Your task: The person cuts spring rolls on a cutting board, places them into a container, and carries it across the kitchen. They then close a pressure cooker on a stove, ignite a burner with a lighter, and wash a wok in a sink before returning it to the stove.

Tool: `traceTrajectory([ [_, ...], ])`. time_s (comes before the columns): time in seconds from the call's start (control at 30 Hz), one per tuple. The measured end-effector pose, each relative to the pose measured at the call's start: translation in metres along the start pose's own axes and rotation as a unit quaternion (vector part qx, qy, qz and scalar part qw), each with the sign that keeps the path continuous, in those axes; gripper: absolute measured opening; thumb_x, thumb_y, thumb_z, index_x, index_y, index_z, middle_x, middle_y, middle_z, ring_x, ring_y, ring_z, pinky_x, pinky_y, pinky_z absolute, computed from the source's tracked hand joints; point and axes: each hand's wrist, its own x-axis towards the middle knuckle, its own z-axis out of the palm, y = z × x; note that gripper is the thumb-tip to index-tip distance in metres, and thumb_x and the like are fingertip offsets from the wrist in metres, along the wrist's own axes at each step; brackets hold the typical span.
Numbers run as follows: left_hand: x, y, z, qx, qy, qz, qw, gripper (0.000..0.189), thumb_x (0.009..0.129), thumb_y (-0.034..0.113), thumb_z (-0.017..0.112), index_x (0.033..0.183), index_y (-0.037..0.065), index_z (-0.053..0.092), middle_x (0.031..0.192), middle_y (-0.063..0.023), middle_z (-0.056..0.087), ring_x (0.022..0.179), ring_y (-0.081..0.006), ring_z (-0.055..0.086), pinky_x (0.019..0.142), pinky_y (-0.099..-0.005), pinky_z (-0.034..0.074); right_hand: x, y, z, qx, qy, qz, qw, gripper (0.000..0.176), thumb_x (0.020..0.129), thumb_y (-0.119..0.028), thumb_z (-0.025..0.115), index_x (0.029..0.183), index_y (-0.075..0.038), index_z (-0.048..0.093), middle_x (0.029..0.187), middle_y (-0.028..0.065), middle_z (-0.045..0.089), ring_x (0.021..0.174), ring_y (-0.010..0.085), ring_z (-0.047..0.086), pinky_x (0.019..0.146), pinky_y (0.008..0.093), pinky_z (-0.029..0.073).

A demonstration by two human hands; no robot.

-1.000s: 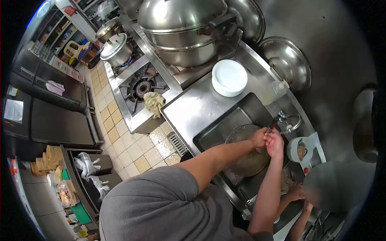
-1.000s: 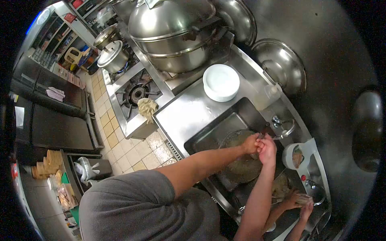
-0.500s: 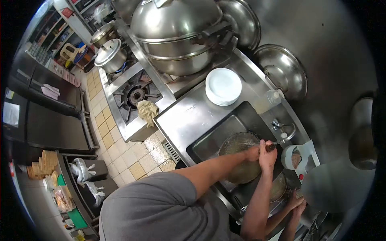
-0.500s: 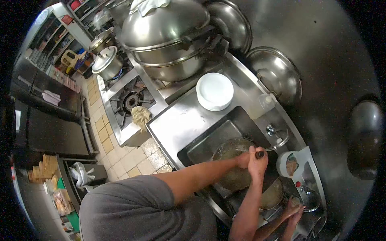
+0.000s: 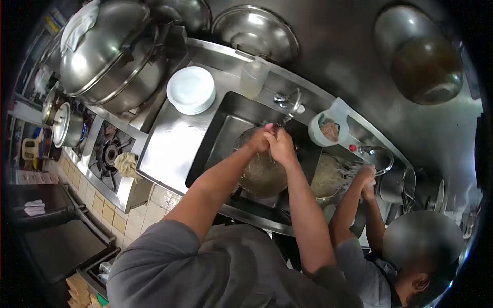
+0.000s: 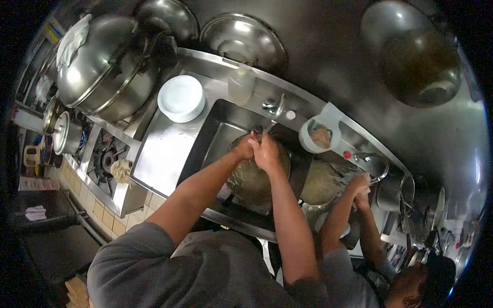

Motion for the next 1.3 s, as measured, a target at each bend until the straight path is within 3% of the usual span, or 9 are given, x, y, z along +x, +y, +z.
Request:
traceTrajectory([
  [0.17,0.002,0.072,-0.033,0.001,0.08,-0.278,0.957,0.027,0.083,0.016,0.073,0.102,-0.001,0.068,0.089,-0.0097,0.071,0.084,-0.0184,0.065,0.077,-0.0353,0.052,0.036,-0.006,-0.006,-0.036,-0.022,0.02,0.999,0.026,0.086,-0.019,0.071,0.107,-0.003,0.066,0.093,0.0121,0.072,0.089,0.0235,0.069,0.082,0.0356,0.052],
  [0.27,-0.014,0.081,-0.036,-0.07,0.077,-0.261,0.96,0.025,0.082,0.015,0.075,0.101,0.0,0.07,0.09,-0.0095,0.072,0.083,-0.0175,0.065,0.077,-0.0341,0.051,0.059,0.024,-0.006,-0.013,-0.04,0.058,0.997,0.029,0.087,-0.021,0.072,0.11,-0.004,0.066,0.095,0.0105,0.073,0.088,0.0194,0.069,0.083,0.0338,0.052],
  [0.37,-0.032,0.083,-0.032,-0.098,0.031,-0.302,0.948,0.022,0.085,0.012,0.073,0.103,-0.001,0.071,0.09,-0.008,0.072,0.082,-0.0156,0.063,0.077,-0.0335,0.051,0.064,0.003,-0.018,-0.065,-0.057,0.036,0.996,0.035,0.088,-0.034,0.069,0.108,-0.005,0.064,0.088,0.0185,0.07,0.086,0.0368,0.068,0.077,0.0435,0.052],
  [0.43,-0.048,0.044,-0.009,-0.076,0.023,-0.283,0.956,0.017,0.087,0.009,0.071,0.101,-0.001,0.072,0.09,-0.0052,0.072,0.08,-0.0139,0.061,0.075,-0.0323,0.05,0.065,-0.011,-0.019,0.004,-0.061,0.099,0.993,0.031,0.089,-0.023,0.072,0.113,-0.005,0.067,0.094,0.0039,0.072,0.084,0.012,0.065,0.072,0.0295,0.054],
  [0.53,-0.042,0.076,-0.007,-0.188,0.05,-0.342,0.919,0.013,0.088,0.01,0.071,0.097,0.0,0.072,0.089,-0.0038,0.071,0.08,-0.0132,0.062,0.074,-0.0312,0.05,0.061,-0.03,-0.027,0.066,-0.068,0.086,0.992,0.03,0.09,-0.024,0.071,0.113,-0.005,0.067,0.09,0.002,0.071,0.078,0.0101,0.063,0.063,0.0271,0.053],
  [0.9,0.033,0.097,0.011,-0.24,0.234,-0.135,0.933,0.022,0.092,0.018,0.064,0.107,0.001,0.065,0.099,-0.0064,0.07,0.089,-0.0214,0.065,0.079,-0.038,0.053,0.044,0.019,-0.007,0.105,0.014,0.032,0.994,0.021,0.09,-0.012,0.066,0.107,0.001,0.062,0.082,0.0078,0.067,0.073,0.0118,0.062,0.067,0.0298,0.052],
  [0.97,0.029,0.088,0.008,0.075,0.152,-0.059,0.984,0.026,0.087,0.018,0.066,0.107,0.002,0.065,0.103,-0.0113,0.071,0.098,-0.0282,0.068,0.086,-0.0414,0.052,0.041,0.008,-0.024,0.04,0.01,0.02,0.999,0.023,0.09,-0.013,0.067,0.107,0.001,0.062,0.084,0.0112,0.067,0.075,0.0179,0.064,0.071,0.0325,0.052],
  [1.1,0.011,0.047,0.016,0.024,0.017,-0.066,0.997,0.034,0.083,0.021,0.068,0.113,0.005,0.065,0.111,-0.0187,0.069,0.105,-0.0365,0.064,0.091,-0.0445,0.05,0.018,-0.022,-0.032,-0.013,-0.029,-0.004,0.999,0.03,0.089,-0.016,0.068,0.112,0.002,0.06,0.095,0.0207,0.068,0.09,0.0315,0.068,0.082,0.0398,0.051],
  [1.3,0.01,0.041,-0.003,0.131,-0.151,0.012,0.98,0.04,0.082,0.024,0.07,0.119,0.011,0.065,0.114,-0.0141,0.068,0.107,-0.0329,0.064,0.093,-0.0411,0.051,-0.029,-0.061,-0.041,-0.008,-0.044,0.064,0.997,0.026,0.088,-0.006,0.064,0.113,-0.001,0.059,0.103,0.0172,0.068,0.102,0.0282,0.066,0.096,0.0355,0.049],
])
